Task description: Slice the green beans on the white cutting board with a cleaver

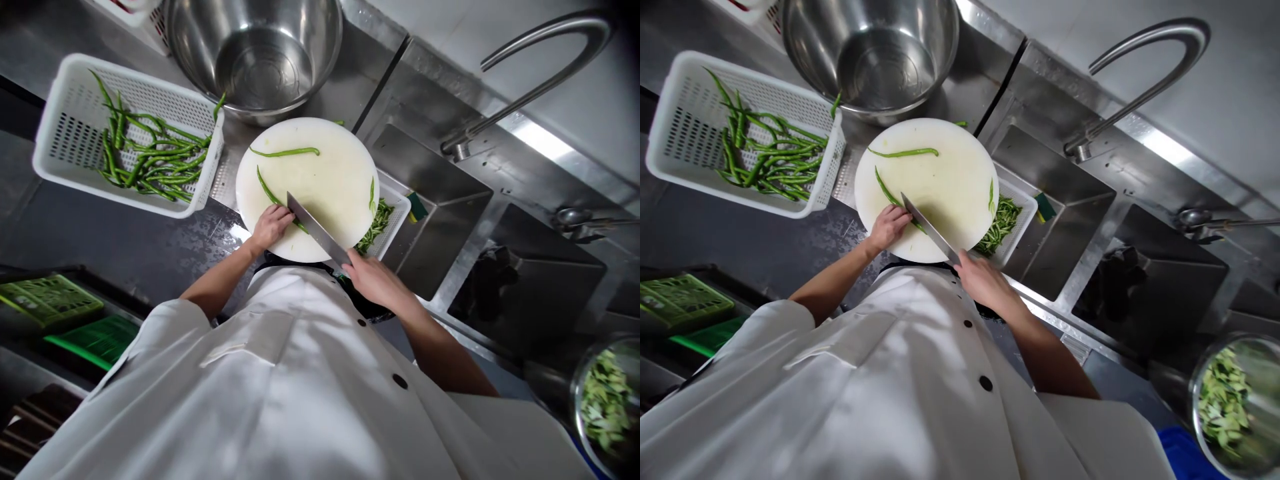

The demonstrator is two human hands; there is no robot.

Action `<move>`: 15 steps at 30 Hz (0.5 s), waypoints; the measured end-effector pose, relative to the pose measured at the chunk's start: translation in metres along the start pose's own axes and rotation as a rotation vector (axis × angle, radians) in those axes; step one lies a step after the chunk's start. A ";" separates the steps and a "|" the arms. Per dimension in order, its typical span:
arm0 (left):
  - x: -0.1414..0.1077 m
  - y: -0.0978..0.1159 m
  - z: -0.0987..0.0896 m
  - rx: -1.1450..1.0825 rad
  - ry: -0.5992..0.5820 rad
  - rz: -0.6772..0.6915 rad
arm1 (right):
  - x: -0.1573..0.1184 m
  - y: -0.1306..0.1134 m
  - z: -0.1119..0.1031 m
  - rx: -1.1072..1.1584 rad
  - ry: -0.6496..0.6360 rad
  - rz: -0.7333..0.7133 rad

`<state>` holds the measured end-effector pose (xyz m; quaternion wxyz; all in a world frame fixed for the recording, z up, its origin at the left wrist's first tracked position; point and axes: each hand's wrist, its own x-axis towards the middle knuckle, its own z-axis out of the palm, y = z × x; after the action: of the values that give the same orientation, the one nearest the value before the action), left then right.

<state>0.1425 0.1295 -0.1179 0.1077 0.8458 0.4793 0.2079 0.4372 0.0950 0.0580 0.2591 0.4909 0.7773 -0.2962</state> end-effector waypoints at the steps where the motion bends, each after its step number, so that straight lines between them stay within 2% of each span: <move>1: 0.000 0.000 0.000 -0.003 0.003 -0.001 | 0.004 -0.003 0.000 0.014 0.001 0.001; 4: 0.000 -0.001 -0.001 -0.028 0.012 0.001 | 0.016 -0.014 0.000 0.033 0.024 0.011; 10: -0.002 0.000 0.002 -0.021 0.023 0.021 | 0.015 -0.016 -0.003 0.087 0.014 0.007; 15: -0.001 -0.009 -0.003 -0.047 0.025 0.047 | 0.054 -0.035 0.010 0.167 0.101 0.031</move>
<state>0.1334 0.1335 -0.1187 0.1168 0.8514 0.4555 0.2323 0.3855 0.1088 0.0203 0.1823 0.5369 0.7544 -0.3306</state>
